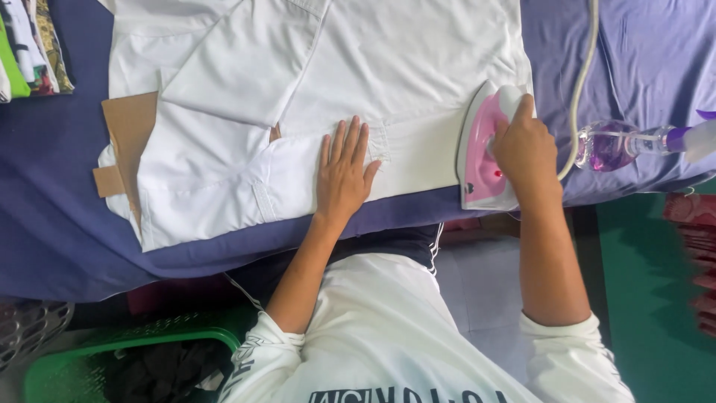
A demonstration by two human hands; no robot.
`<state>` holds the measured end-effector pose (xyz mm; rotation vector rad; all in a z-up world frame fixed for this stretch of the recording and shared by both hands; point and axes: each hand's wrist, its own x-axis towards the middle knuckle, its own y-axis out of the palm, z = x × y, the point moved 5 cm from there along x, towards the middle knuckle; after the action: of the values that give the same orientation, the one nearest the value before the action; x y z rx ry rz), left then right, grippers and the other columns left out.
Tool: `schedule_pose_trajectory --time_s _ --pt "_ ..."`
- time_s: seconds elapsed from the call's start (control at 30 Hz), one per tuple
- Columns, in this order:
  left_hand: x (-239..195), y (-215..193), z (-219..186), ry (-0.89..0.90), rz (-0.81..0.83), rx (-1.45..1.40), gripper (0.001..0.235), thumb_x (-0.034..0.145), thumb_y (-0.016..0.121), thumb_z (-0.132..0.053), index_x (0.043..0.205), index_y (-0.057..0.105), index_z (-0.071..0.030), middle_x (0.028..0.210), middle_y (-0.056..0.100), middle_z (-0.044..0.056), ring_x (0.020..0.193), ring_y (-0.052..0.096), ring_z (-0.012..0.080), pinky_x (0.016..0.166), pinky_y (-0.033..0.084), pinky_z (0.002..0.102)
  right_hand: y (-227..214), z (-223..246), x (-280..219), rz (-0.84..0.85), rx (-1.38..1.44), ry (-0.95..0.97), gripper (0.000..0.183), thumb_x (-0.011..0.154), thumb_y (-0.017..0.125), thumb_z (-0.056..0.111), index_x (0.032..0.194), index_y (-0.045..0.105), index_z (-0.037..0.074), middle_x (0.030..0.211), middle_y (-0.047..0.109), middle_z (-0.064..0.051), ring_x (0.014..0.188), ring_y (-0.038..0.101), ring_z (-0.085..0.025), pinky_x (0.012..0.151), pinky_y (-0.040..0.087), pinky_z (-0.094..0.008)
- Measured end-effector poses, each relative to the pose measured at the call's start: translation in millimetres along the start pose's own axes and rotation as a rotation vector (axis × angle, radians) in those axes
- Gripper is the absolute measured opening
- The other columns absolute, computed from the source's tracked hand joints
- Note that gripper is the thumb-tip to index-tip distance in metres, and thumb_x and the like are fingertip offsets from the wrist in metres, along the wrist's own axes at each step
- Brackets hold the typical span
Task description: Ironing and folding a white long-sleeved shirt using a cardboard template.
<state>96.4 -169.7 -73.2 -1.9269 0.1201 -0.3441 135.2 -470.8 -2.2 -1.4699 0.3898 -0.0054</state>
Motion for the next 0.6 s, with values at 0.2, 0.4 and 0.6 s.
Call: schedule_pose_trajectory --time_s 0.2,0.4,0.6 --pt "0 2 0 -0.004 -0.01 0.018 0.068 0.106 0.052 -0.048 0.162 0.035 -0.013 0.17 0.029 0.008 0.157 0.024 0.0262 0.129 0.013 0.048 -11 -14 5 0.023 0.018 0.015 0.057 0.109 0.044 0.032 0.152 0.034 -0.005 0.106 0.066 -0.04 0.099 0.066 -0.062 0.081 0.054 -0.069" --pt "3 -4 3 -0.006 -0.042 -0.02 0.068 0.104 0.055 -0.047 0.161 0.038 -0.013 0.168 0.032 0.009 0.156 0.028 0.0284 0.128 0.018 0.05 -9 -9 -2 -0.008 0.004 0.043 0.059 0.109 0.047 0.03 0.153 0.033 -0.008 0.105 0.066 -0.042 0.098 0.067 -0.062 0.081 0.054 -0.068" --pt "-1 -2 2 0.012 -0.06 -0.006 0.069 0.104 0.056 -0.048 0.161 0.038 -0.013 0.168 0.033 0.008 0.156 0.029 0.0284 0.128 0.019 0.05 -10 -5 -18 -0.033 -0.004 0.065 0.058 0.109 0.048 0.025 0.153 0.032 -0.009 0.105 0.066 -0.04 0.098 0.068 -0.061 0.082 0.055 -0.065"
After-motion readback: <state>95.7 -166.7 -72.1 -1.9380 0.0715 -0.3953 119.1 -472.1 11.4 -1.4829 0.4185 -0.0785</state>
